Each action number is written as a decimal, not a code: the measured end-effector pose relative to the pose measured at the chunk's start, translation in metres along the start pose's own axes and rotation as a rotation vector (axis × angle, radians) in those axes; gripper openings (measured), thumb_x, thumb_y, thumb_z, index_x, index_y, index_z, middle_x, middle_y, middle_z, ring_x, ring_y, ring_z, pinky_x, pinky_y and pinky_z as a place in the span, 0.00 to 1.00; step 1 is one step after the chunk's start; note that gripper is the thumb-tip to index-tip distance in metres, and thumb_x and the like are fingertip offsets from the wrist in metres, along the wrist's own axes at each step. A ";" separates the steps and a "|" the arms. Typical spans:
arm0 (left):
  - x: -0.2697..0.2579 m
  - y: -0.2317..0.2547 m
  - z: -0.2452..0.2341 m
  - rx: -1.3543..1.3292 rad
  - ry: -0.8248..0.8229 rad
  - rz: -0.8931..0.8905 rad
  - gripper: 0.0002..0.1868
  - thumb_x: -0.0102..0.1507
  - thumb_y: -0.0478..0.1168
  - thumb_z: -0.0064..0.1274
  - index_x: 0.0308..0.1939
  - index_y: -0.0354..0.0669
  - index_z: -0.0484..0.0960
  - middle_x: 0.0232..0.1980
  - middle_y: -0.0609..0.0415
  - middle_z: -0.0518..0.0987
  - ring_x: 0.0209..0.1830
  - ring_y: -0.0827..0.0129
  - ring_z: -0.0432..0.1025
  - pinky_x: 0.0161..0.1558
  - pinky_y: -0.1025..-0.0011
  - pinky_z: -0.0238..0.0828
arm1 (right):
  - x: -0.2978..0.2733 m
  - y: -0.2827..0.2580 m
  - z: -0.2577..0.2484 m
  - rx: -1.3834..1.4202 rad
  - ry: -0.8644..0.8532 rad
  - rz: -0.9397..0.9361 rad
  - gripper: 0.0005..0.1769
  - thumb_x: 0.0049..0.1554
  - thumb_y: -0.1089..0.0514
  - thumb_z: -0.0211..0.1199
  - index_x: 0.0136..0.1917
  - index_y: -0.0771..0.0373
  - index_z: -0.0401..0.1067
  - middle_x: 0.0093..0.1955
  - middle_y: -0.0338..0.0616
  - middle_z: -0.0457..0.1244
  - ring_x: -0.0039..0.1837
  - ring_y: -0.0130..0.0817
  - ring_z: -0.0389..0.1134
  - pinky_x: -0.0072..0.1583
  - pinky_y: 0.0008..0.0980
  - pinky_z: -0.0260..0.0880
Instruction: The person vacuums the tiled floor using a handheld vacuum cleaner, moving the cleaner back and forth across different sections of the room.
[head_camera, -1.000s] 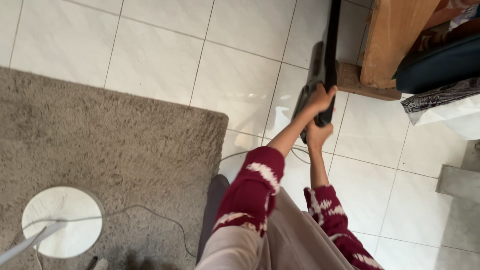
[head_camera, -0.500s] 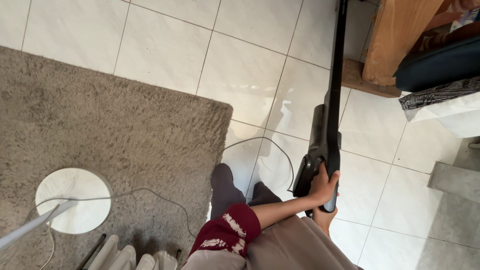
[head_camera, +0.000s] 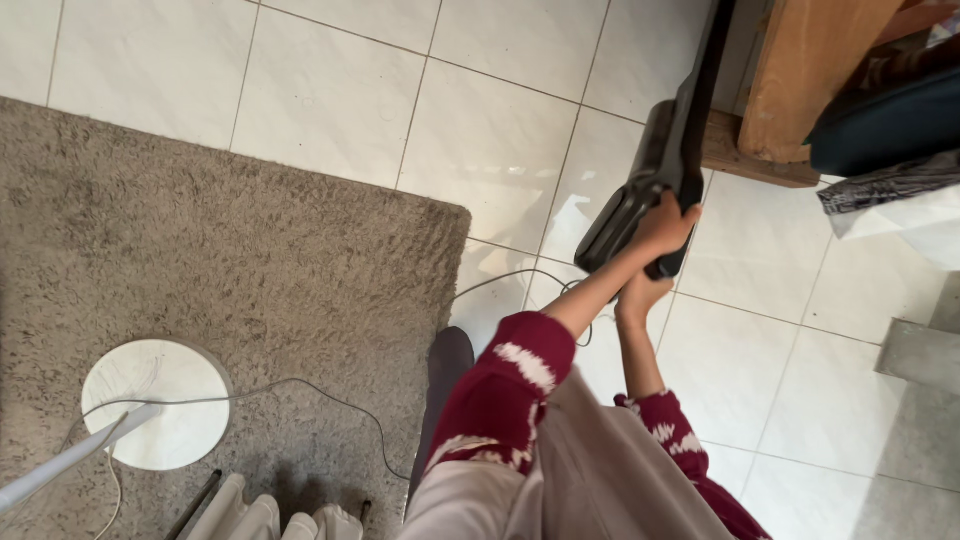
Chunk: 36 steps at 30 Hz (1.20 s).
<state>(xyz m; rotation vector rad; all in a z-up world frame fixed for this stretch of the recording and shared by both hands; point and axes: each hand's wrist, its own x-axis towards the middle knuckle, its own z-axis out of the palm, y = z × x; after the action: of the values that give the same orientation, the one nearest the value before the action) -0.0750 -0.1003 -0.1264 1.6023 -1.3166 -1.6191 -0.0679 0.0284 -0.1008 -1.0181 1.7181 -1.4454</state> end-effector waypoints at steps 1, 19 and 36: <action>0.016 0.006 -0.007 0.003 0.003 0.000 0.46 0.67 0.62 0.38 0.75 0.26 0.50 0.51 0.26 0.80 0.47 0.39 0.80 0.48 0.51 0.79 | 0.011 0.000 0.009 0.022 -0.012 0.025 0.20 0.58 0.57 0.70 0.54 0.77 0.71 0.53 0.44 0.68 0.52 0.26 0.67 0.53 0.30 0.70; -0.244 0.034 0.017 -0.053 0.007 -0.057 0.40 0.70 0.58 0.44 0.71 0.25 0.54 0.42 0.29 0.81 0.38 0.39 0.78 0.40 0.49 0.76 | -0.149 -0.062 -0.146 -0.132 -0.143 0.197 0.28 0.57 0.56 0.70 0.63 0.76 0.66 0.59 0.49 0.65 0.58 0.33 0.67 0.60 0.34 0.69; -0.506 0.138 -0.045 -0.993 0.170 -0.470 0.21 0.67 0.54 0.51 0.54 0.42 0.71 0.30 0.51 0.79 0.17 0.70 0.71 0.17 0.72 0.69 | -0.263 -0.250 -0.248 -0.512 -0.723 0.115 0.20 0.45 0.53 0.75 0.43 0.72 0.75 0.36 0.51 0.69 0.39 0.36 0.73 0.45 0.38 0.72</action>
<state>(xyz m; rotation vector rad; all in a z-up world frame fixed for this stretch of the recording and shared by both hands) 0.0208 0.2723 0.2325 1.3605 0.0538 -1.8809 -0.1209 0.3549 0.1889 -1.4510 1.5619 -0.4454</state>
